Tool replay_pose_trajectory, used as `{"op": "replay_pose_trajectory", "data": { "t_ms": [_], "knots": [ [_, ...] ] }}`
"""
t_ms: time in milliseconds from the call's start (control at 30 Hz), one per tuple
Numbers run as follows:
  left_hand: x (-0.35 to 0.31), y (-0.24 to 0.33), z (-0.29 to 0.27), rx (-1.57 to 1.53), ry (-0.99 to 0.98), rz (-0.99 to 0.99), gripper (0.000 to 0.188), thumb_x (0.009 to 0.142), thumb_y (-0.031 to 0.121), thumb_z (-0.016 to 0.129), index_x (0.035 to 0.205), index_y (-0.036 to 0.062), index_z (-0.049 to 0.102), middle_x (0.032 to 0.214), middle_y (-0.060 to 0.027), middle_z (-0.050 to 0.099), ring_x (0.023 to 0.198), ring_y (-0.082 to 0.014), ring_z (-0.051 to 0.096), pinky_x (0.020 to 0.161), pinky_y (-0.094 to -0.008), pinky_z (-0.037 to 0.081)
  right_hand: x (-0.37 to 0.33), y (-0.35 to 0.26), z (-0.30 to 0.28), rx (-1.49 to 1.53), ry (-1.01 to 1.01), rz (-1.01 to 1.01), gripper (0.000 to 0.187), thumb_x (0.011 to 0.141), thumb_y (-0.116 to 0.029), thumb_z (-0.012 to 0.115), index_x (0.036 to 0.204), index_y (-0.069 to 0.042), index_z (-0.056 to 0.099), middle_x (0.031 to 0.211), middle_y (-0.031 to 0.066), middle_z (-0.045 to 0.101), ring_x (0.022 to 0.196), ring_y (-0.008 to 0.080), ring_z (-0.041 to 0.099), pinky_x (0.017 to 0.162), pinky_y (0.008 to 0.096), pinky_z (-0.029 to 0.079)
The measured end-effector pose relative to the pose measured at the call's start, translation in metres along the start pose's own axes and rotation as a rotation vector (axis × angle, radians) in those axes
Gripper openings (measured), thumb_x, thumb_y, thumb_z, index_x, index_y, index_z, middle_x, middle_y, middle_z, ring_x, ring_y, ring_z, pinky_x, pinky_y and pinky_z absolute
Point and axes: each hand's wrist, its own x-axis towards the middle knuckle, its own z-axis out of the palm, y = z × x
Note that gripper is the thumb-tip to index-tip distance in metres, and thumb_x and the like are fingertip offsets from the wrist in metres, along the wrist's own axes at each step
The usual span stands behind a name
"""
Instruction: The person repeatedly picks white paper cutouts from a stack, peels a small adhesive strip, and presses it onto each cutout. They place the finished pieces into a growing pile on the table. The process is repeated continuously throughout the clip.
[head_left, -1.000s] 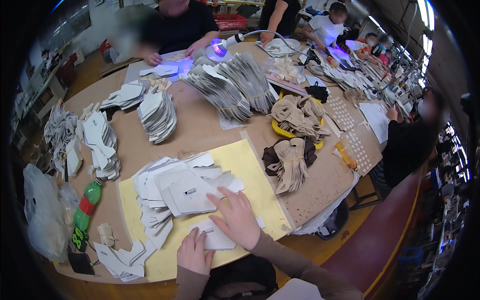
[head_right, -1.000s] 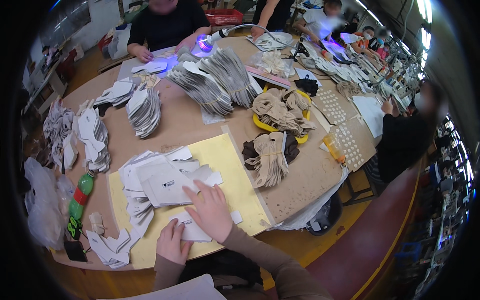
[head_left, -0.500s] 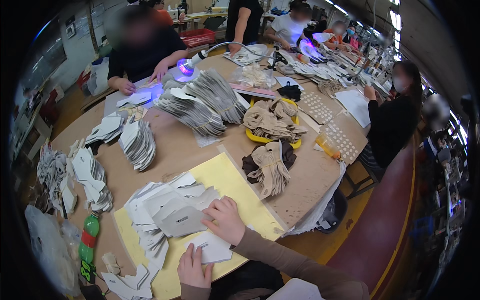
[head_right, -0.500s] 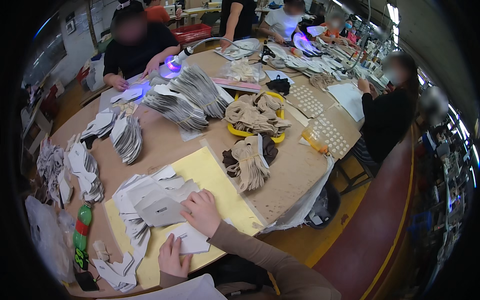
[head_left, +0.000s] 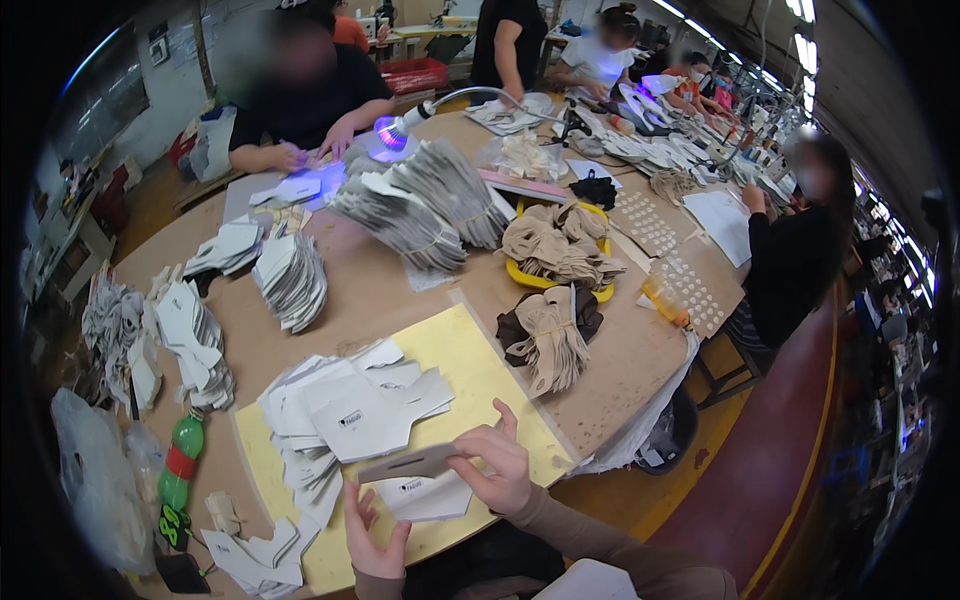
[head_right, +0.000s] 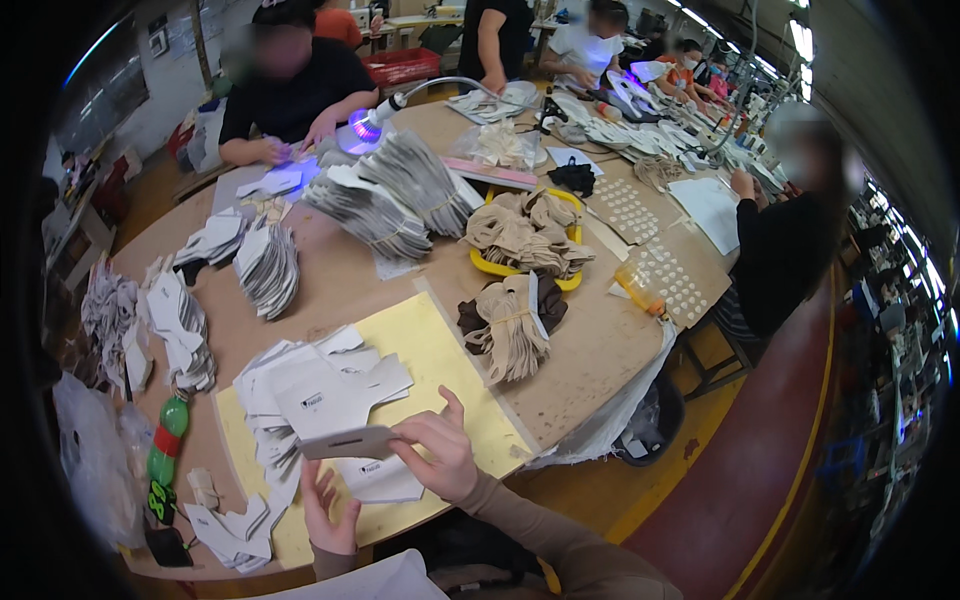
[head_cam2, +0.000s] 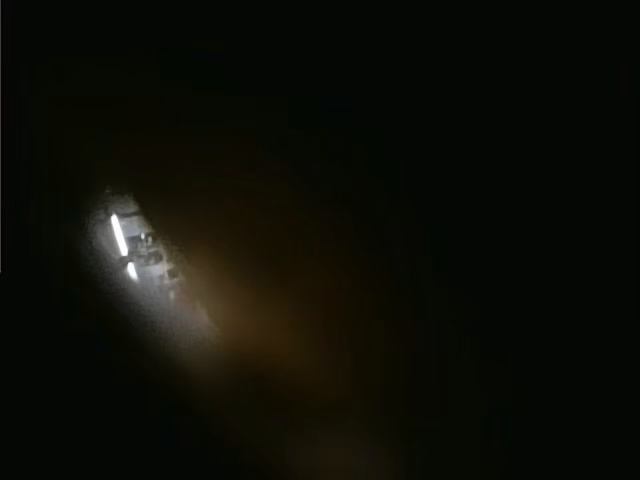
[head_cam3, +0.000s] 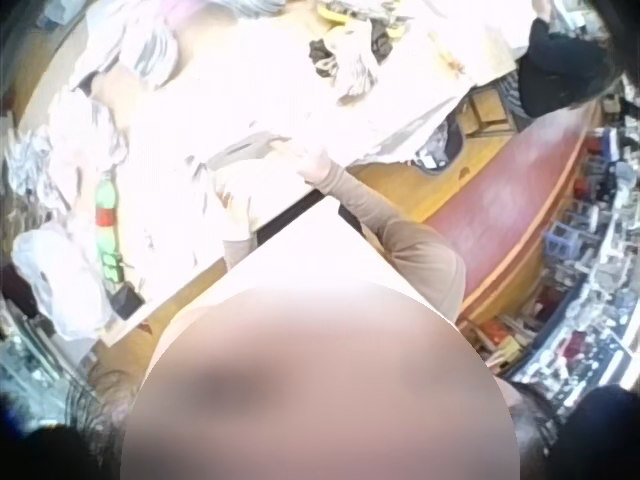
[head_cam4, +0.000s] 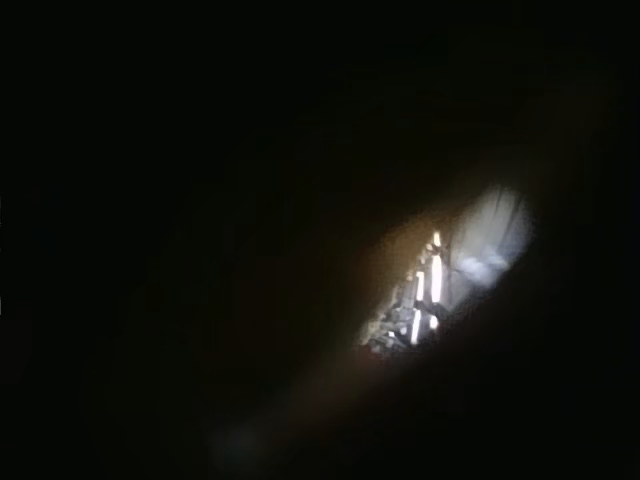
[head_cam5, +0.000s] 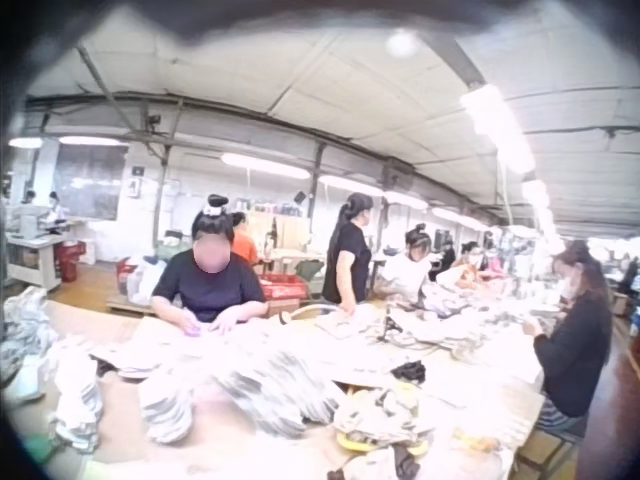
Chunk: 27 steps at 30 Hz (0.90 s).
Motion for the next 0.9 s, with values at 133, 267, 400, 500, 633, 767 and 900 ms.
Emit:
{"op": "replay_pose_trajectory", "data": {
  "t_ms": [133,267,400,500,633,767,900],
  "knots": [
    [0.004,0.019,0.003,-0.368,0.010,0.056,0.090,0.086,0.005,0.068,0.160,-0.0005,0.017,0.152,-0.0228,0.044,0.136,-0.0312,0.049,0.113,-0.0435,0.038,-0.008,-0.014,-0.013,0.047,-0.078,0.097,0.015,0.083,-0.004,0.078,0.095,0.000,0.072,0.080,0.0078,0.069,0.067,0.0197,0.064,0.109,0.0489,0.039],
    [0.009,0.031,0.005,-0.741,0.022,-0.188,0.054,0.098,-0.003,0.057,0.149,-0.0063,0.040,0.121,-0.0161,0.068,0.106,-0.0172,0.066,0.094,-0.0301,0.053,-0.012,-0.022,-0.021,0.007,-0.154,0.235,0.022,0.082,-0.005,0.078,0.101,0.005,0.072,0.077,0.0092,0.066,0.066,0.0195,0.059,0.107,0.0459,0.041],
    [0.013,0.037,0.011,-0.656,0.056,-0.272,0.031,0.098,-0.002,0.058,0.127,-0.0134,0.058,0.107,-0.0180,0.072,0.088,-0.0178,0.070,0.079,-0.0287,0.058,-0.012,-0.023,-0.023,-0.007,-0.153,0.319,0.026,0.082,-0.003,0.077,0.105,0.007,0.071,0.076,0.0083,0.064,0.067,0.0184,0.057,0.107,0.0451,0.040],
    [0.013,0.038,0.010,-0.672,0.037,-0.300,0.030,0.098,-0.002,0.059,0.125,-0.0138,0.059,0.105,-0.0176,0.073,0.087,-0.0177,0.071,0.079,-0.0285,0.058,-0.012,-0.024,-0.023,-0.026,-0.172,0.336,0.028,0.082,-0.003,0.077,0.108,0.007,0.071,0.075,0.0079,0.064,0.068,0.0173,0.057,0.106,0.0449,0.040],
    [0.013,0.035,0.008,-0.686,0.002,-0.318,0.031,0.098,0.000,0.060,0.125,-0.0135,0.059,0.105,-0.0170,0.073,0.088,-0.0166,0.070,0.079,-0.0283,0.057,-0.011,-0.025,-0.023,-0.032,-0.190,0.343,0.029,0.083,-0.003,0.077,0.110,0.005,0.072,0.077,0.0076,0.065,0.070,0.0170,0.058,0.107,0.0447,0.039],
    [0.010,0.030,0.004,-0.762,-0.011,-0.268,0.027,0.099,0.002,0.061,0.121,-0.0127,0.062,0.104,-0.0154,0.073,0.090,-0.0141,0.069,0.080,-0.0269,0.054,-0.011,-0.025,-0.023,-0.044,-0.276,0.364,0.030,0.083,-0.004,0.077,0.111,0.002,0.073,0.078,0.0075,0.065,0.071,0.0175,0.059,0.107,0.0435,0.038],
    [0.006,0.023,-0.001,-0.534,-0.102,-0.365,0.022,0.099,0.006,0.064,0.114,-0.0099,0.067,0.099,-0.0100,0.073,0.088,-0.0092,0.065,0.077,-0.0237,0.050,-0.014,-0.023,-0.023,-0.072,-0.365,0.343,0.030,0.082,-0.005,0.078,0.111,0.000,0.073,0.077,0.0072,0.065,0.070,0.0183,0.059,0.106,0.0428,0.038]
  ]
}}
